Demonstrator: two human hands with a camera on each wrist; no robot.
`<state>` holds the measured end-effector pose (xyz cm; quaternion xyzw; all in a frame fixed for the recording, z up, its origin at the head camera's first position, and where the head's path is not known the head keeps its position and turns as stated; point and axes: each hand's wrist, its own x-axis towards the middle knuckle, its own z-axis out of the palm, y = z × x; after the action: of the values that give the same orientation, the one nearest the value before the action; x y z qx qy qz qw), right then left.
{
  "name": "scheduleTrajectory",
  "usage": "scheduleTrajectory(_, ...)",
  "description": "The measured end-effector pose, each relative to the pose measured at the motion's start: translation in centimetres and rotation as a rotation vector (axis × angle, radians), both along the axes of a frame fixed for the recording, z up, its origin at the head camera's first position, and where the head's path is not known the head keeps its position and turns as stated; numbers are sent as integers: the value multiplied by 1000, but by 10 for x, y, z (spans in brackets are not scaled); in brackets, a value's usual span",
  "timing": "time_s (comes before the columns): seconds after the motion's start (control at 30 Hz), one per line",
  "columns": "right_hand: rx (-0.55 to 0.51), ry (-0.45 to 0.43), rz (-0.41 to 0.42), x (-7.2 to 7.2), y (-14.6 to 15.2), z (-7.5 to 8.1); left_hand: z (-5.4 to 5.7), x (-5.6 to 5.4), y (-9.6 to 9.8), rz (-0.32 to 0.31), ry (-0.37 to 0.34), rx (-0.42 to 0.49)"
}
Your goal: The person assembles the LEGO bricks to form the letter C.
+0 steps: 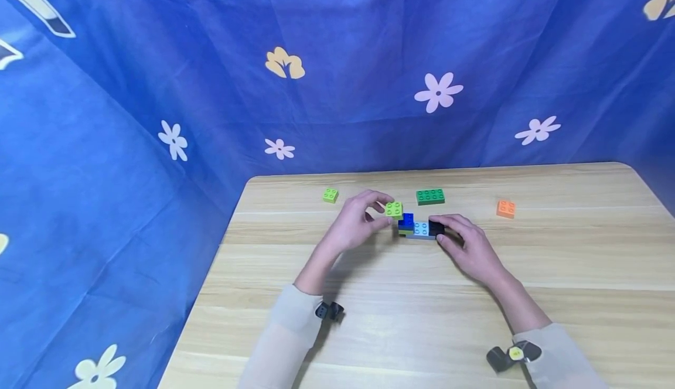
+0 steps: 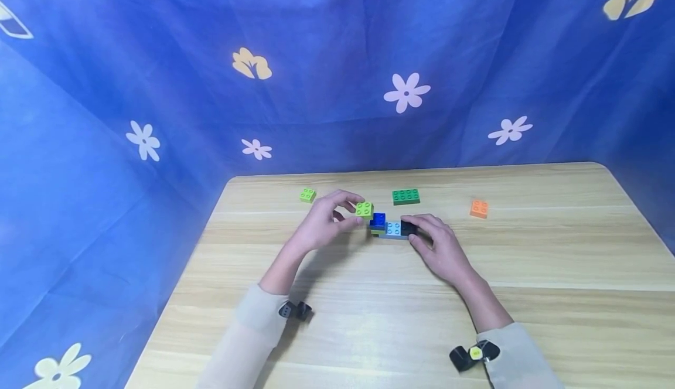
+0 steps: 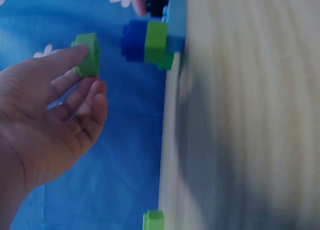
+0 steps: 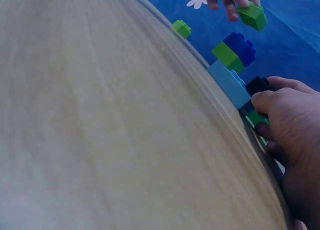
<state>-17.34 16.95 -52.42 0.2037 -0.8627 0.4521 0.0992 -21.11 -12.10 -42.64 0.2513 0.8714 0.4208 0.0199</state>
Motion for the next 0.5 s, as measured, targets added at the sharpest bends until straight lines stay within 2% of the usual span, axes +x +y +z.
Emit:
scheduleTrajectory(0.23, -1, 7, 5, -1, 0, 1, -9, 3, 12, -50, 31, -38)
scheduleTrajectory(0.5, -6, 7, 18, -1, 0, -1, -17, 2, 16, -53, 50, -60)
